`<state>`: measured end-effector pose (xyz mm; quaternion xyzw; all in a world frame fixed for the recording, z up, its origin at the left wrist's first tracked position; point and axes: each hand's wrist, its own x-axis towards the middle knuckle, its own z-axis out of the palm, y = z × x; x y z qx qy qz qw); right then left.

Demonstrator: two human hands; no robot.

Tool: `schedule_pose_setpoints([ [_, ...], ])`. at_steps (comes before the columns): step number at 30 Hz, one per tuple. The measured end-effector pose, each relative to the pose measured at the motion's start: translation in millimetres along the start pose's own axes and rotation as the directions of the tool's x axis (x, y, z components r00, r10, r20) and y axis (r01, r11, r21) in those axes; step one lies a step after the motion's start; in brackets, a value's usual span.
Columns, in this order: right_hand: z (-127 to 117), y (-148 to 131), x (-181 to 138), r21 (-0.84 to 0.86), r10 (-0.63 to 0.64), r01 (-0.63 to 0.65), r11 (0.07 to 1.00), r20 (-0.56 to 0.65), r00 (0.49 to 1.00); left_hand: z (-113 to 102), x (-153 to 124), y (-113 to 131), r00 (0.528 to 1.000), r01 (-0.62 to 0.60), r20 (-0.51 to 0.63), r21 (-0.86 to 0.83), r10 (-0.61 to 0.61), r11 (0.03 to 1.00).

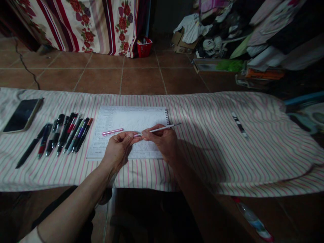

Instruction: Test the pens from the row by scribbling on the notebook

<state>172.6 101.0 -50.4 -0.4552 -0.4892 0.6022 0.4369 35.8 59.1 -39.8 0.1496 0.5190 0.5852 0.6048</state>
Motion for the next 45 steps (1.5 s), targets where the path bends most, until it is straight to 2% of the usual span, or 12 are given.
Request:
schedule_pose_setpoints([
  [5, 1, -1, 0, 0.003, 0.002, -0.002, 1.000, -0.006, 1.000, 0, 1, -2, 1.000, -0.022, 0.001, 0.002, 0.022, 1.000],
  [11, 6, -1, -1, -0.067, -0.007, 0.007, 0.998, 0.006, 1.000, -2, -1, -5, 0.987, -0.104, 0.129, 0.085, 0.093, 0.991],
  [16, 7, -1, -3, -0.093, 0.010, -0.008, 0.996, 0.014, 1.000, -1, -1, -3, 0.992, -0.085, 0.103, 0.072, 0.077, 0.994],
  [25, 7, -3, -4, -0.042, 0.110, -0.109, 0.993, 0.042, 0.993, 1, -1, 0, 0.994, -0.069, 0.084, 0.060, 0.063, 0.996],
  [35, 7, -2, -2, -0.067, 0.060, -0.061, 0.996, -0.027, 0.998, 8, -3, -1, 0.998, 0.057, 0.000, -0.075, -0.057, 0.996],
  [38, 7, -2, -3, -0.076, 0.057, -0.058, 0.995, -0.013, 0.998, 9, -4, -1, 0.996, 0.087, -0.014, -0.091, -0.089, 0.992],
  [45, 7, -4, -4, -0.013, 0.098, -0.098, 0.995, 0.039, 0.994, 5, -2, -7, 0.999, 0.041, 0.019, -0.089, -0.039, 0.995],
])
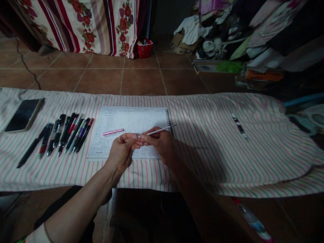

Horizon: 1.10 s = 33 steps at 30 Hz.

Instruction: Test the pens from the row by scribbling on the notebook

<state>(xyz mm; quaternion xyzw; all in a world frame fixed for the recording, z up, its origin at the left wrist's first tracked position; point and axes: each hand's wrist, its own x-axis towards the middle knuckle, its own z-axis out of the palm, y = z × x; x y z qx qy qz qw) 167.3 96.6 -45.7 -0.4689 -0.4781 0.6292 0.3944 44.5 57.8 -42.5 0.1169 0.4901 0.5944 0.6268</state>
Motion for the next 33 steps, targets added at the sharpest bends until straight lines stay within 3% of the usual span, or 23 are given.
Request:
schedule_pose_setpoints([
  [21, -4.5, 3.8, 2.4, 0.129, 0.012, -0.022, 0.991, 0.079, 0.997, -0.1, -2.6, -4.0, 0.998, -0.025, 0.063, -0.005, 0.025, 1.000],
  [33, -3.2, 2.7, 2.5, 0.015, 0.011, -0.012, 1.000, 0.050, 0.999, 5.0, -6.2, -4.0, 1.000, -0.022, -0.006, -0.055, 0.022, 0.998],
])
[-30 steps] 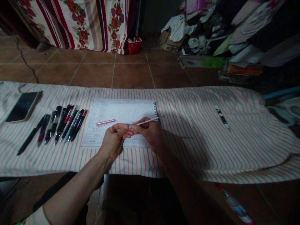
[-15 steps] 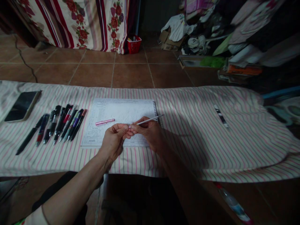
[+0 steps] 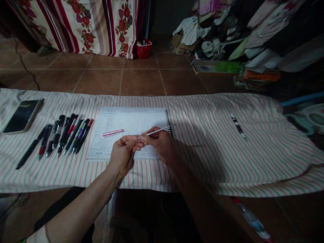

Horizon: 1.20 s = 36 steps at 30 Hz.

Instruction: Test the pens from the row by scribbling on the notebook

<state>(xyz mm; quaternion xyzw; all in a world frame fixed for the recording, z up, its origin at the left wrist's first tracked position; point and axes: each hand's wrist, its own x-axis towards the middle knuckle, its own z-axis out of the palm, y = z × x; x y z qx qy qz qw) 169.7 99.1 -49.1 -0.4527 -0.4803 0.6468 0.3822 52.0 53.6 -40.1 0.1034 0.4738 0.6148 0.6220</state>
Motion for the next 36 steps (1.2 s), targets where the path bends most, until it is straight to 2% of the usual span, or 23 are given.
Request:
schedule_pose_setpoints([
  [11, -0.7, -0.7, -0.9, -0.050, -0.006, 0.005, 0.999, -0.022, 1.000, -3.5, -0.1, 0.4, 0.995, -0.065, 0.087, 0.098, 0.057, 0.993],
  [17, 1.5, 0.0, -1.8, -0.136, -0.033, 0.023, 0.990, -0.067, 0.997, -4.7, 0.1, -0.7, 0.993, -0.061, 0.107, 0.077, 0.052, 0.995],
  [32, 0.9, -0.7, 1.4, 0.001, -0.004, 0.004, 1.000, -0.099, 0.995, -2.8, -3.0, 4.2, 0.993, 0.025, 0.109, 0.083, -0.034, 0.996],
  [34, 0.3, -1.2, 1.7, -0.001, -0.014, 0.014, 1.000, -0.112, 0.994, -4.3, -3.3, 2.7, 0.991, 0.002, 0.130, 0.136, -0.020, 0.991],
  [36, -1.0, -1.6, 2.1, 0.004, -0.033, 0.034, 0.999, -0.123, 0.992, -8.4, -3.5, 4.7, 0.990, -0.109, 0.113, 0.277, 0.080, 0.955],
])
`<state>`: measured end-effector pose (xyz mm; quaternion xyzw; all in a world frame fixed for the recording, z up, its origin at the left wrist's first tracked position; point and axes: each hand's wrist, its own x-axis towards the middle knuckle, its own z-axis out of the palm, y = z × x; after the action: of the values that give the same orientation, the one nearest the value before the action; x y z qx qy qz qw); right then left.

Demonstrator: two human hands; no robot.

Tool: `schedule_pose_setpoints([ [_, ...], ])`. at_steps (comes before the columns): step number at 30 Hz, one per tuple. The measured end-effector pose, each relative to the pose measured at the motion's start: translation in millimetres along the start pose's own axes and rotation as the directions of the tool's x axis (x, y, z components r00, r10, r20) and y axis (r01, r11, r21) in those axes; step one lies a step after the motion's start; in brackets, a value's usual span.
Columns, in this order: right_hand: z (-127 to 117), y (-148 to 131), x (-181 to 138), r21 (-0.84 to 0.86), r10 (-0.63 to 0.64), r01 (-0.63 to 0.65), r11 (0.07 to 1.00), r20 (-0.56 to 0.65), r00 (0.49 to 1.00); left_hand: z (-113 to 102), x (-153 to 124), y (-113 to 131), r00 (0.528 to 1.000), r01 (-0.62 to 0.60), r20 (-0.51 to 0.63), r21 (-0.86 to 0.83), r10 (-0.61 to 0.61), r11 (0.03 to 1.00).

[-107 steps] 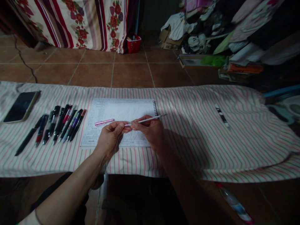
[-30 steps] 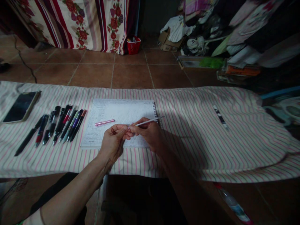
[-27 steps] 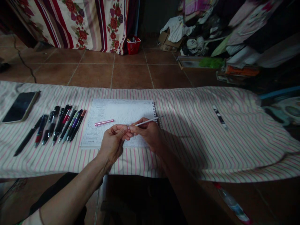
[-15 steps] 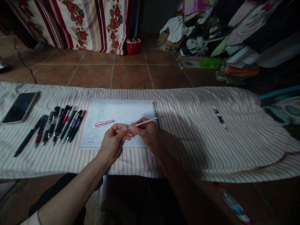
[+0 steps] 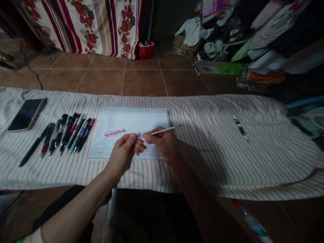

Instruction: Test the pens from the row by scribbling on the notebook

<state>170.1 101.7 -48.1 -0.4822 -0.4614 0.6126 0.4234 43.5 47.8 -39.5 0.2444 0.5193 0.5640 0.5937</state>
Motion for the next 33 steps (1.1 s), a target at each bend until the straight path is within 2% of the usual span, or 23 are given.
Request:
schedule_pose_setpoints([
  [1, -1, 0, 0, 0.004, -0.008, 0.008, 1.000, -0.007, 1.000, -4, 0, 2, 0.995, -0.084, -0.049, 0.131, 0.091, 0.988],
  [2, -1, -1, 1, 0.004, -0.015, 0.015, 1.000, -0.015, 1.000, -10, 1, 5, 0.970, -0.177, -0.109, 0.305, 0.219, 0.936],
  [3, -2, -1, 1, 0.001, -0.020, 0.020, 1.000, -0.022, 1.000, -16, 2, 10, 0.917, -0.262, -0.134, 0.508, 0.376, 0.820],
  [4, -3, -1, 1, -0.004, -0.026, 0.026, 1.000, -0.029, 0.999, -24, 4, 15, 0.848, -0.323, -0.098, 0.683, 0.520, 0.655],
  [5, -3, -1, 2, -0.011, -0.033, 0.033, 0.999, -0.036, 0.999, -33, 7, 20, 0.786, -0.366, -0.008, 0.800, 0.619, 0.476],
  [7, -4, 0, 3, -0.026, -0.046, 0.045, 0.999, -0.045, 0.998, -51, 14, 27, 0.708, -0.393, 0.201, 0.909, 0.677, 0.141],
  [8, -3, 0, 3, -0.031, -0.048, 0.047, 0.998, -0.045, 0.998, -59, 18, 28, 0.675, -0.378, 0.263, 0.926, 0.689, 0.017],
  [10, -2, 0, 4, -0.035, -0.049, 0.047, 0.998, -0.045, 0.998, -72, 25, 26, 0.652, -0.353, 0.346, 0.926, 0.674, -0.134],
  [12, -1, 0, 4, -0.035, -0.050, 0.049, 0.998, -0.045, 0.998, -80, 31, 21, 0.660, -0.354, 0.404, 0.911, 0.634, -0.212],
  [14, 1, -1, 4, -0.035, -0.056, 0.055, 0.998, -0.041, 0.998, -82, 35, 15, 0.660, -0.348, 0.409, 0.910, 0.630, -0.226],
  [16, 2, -2, 4, -0.040, -0.063, 0.062, 0.997, -0.037, 0.997, -79, 36, 14, 0.657, -0.348, 0.389, 0.916, 0.646, -0.198],
  [18, 2, -2, 5, -0.041, -0.066, 0.065, 0.997, -0.033, 0.997, -73, 33, 16, 0.667, -0.375, 0.375, 0.916, 0.644, -0.145],
  [22, 2, 1, 6, -0.022, -0.056, 0.056, 0.998, -0.036, 0.998, -60, 20, 22, 0.716, -0.479, 0.397, 0.878, 0.575, -0.009],
  [28, 3, 1, 4, -0.055, -0.077, 0.076, 0.996, -0.026, 0.997, -52, 10, 16, 0.787, -0.514, 0.350, 0.828, 0.508, 0.225],
  [33, 5, -3, 2, -0.068, -0.083, 0.081, 0.994, -0.018, 0.996, -46, 9, 13, 0.801, -0.524, 0.365, 0.810, 0.475, 0.262],
])
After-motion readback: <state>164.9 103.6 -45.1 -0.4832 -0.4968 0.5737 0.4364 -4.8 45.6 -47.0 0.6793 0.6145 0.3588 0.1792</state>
